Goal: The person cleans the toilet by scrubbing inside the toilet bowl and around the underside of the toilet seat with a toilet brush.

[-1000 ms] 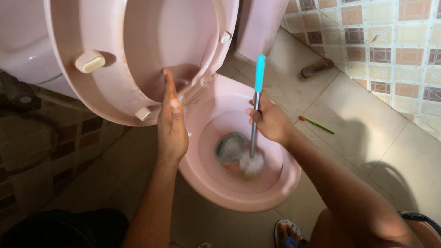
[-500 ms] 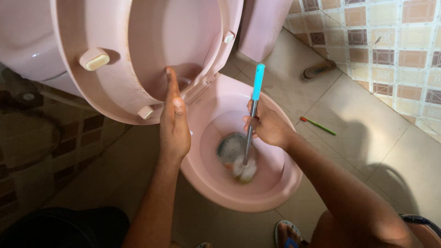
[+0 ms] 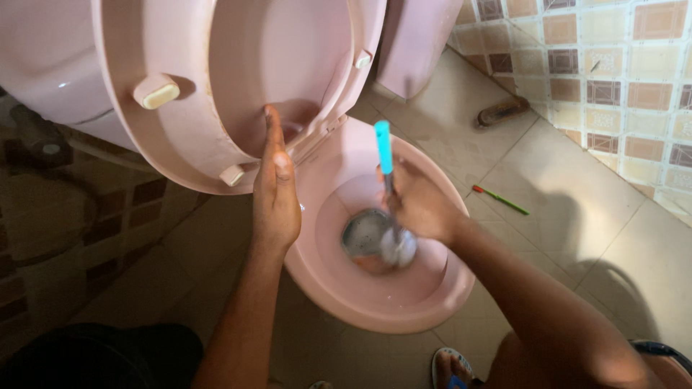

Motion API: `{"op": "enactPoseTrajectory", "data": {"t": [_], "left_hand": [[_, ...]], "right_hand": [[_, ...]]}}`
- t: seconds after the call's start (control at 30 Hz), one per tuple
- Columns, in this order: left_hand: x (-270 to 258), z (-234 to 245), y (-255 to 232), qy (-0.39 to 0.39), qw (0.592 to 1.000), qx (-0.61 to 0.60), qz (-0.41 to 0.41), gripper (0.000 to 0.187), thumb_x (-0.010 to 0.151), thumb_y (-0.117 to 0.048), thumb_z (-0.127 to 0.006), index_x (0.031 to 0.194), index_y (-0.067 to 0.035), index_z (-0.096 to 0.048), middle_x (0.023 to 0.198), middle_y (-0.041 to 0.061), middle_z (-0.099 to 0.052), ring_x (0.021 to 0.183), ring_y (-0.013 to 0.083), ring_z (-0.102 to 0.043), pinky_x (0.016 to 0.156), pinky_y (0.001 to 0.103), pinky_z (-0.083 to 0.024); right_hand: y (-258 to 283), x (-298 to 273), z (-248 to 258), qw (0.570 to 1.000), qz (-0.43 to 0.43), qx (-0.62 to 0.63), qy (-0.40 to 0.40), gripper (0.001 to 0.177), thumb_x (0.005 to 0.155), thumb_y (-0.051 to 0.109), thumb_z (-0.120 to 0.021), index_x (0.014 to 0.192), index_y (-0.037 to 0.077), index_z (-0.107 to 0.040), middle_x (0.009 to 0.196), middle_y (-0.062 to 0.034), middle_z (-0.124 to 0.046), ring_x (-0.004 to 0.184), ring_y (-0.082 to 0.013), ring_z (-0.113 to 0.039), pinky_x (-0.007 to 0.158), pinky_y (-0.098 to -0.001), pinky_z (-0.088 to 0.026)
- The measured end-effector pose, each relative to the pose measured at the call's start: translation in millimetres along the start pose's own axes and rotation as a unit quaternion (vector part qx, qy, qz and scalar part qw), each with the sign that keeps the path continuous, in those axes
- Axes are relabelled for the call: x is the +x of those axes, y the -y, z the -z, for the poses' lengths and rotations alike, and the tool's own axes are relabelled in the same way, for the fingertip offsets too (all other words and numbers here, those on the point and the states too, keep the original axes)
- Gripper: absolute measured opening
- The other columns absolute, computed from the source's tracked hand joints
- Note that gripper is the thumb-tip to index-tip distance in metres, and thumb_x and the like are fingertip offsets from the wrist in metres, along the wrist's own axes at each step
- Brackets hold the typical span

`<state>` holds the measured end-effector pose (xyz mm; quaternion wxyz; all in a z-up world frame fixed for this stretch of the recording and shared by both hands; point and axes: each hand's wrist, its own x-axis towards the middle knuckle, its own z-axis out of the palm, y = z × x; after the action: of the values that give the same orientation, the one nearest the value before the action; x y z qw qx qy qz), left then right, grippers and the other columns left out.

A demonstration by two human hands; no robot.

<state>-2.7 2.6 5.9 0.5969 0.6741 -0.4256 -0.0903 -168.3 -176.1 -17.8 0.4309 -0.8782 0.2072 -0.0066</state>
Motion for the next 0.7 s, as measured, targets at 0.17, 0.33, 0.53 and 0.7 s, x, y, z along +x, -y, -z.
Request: {"op": "enactPoseTrajectory", "data": {"t": [0.17, 0.33, 0.53, 0.7], "left_hand": [[0, -2, 0, 0.001, 1.000, -0.016, -0.016, 0.081, 0.114, -0.057, -0.022, 0.164, 0.006, -0.014, 0.176, 0.024, -0.013, 0.166, 0.0345, -0.013, 0.136, 0.044, -0.014], [2, 0, 0, 0.000, 1.000, -0.023, -0.019, 0.080, 0.114, -0.054, -0.023, 0.164, 0.008, -0.015, 0.175, 0.025, -0.014, 0.165, 0.0344, -0.013, 0.135, 0.043, -0.013], [2, -2, 1, 0.001, 1.000, -0.008, -0.019, 0.079, 0.115, -0.054, -0.021, 0.164, 0.008, -0.014, 0.175, 0.025, -0.012, 0.166, 0.0350, -0.012, 0.136, 0.043, -0.012], [3, -4, 1, -0.006, 1.000, 0.003, -0.015, 0.080, 0.114, -0.055, -0.022, 0.163, 0.008, -0.016, 0.175, 0.024, -0.014, 0.165, 0.0351, -0.013, 0.136, 0.044, -0.012]], "right_hand": [[0, -1, 3, 0.996, -0.071, 0.041, 0.015, 0.032, 0.096, 0.012, -0.054, 0.126, 0.006, -0.044, 0.089, -0.0123, -0.069, 0.088, -0.0310, -0.072, 0.079, -0.0458, -0.056], [5, -11, 4, 0.990, 0.106, 0.083, 0.036, 0.059, 0.076, -0.003, -0.056, 0.133, 0.004, -0.042, 0.095, -0.0153, -0.067, 0.089, -0.0333, -0.070, 0.079, -0.0443, -0.056], [32, -22, 6, 0.991, -0.077, -0.112, 0.018, 0.038, 0.100, 0.026, -0.056, 0.131, 0.007, -0.041, 0.083, -0.0223, -0.067, 0.083, -0.0445, -0.066, 0.078, -0.0538, -0.049], [53, -34, -1, 0.990, -0.053, -0.087, 0.093, 0.035, 0.100, 0.031, -0.054, 0.125, 0.009, -0.044, 0.086, -0.0232, -0.068, 0.082, -0.0434, -0.067, 0.075, -0.0546, -0.049]]}}
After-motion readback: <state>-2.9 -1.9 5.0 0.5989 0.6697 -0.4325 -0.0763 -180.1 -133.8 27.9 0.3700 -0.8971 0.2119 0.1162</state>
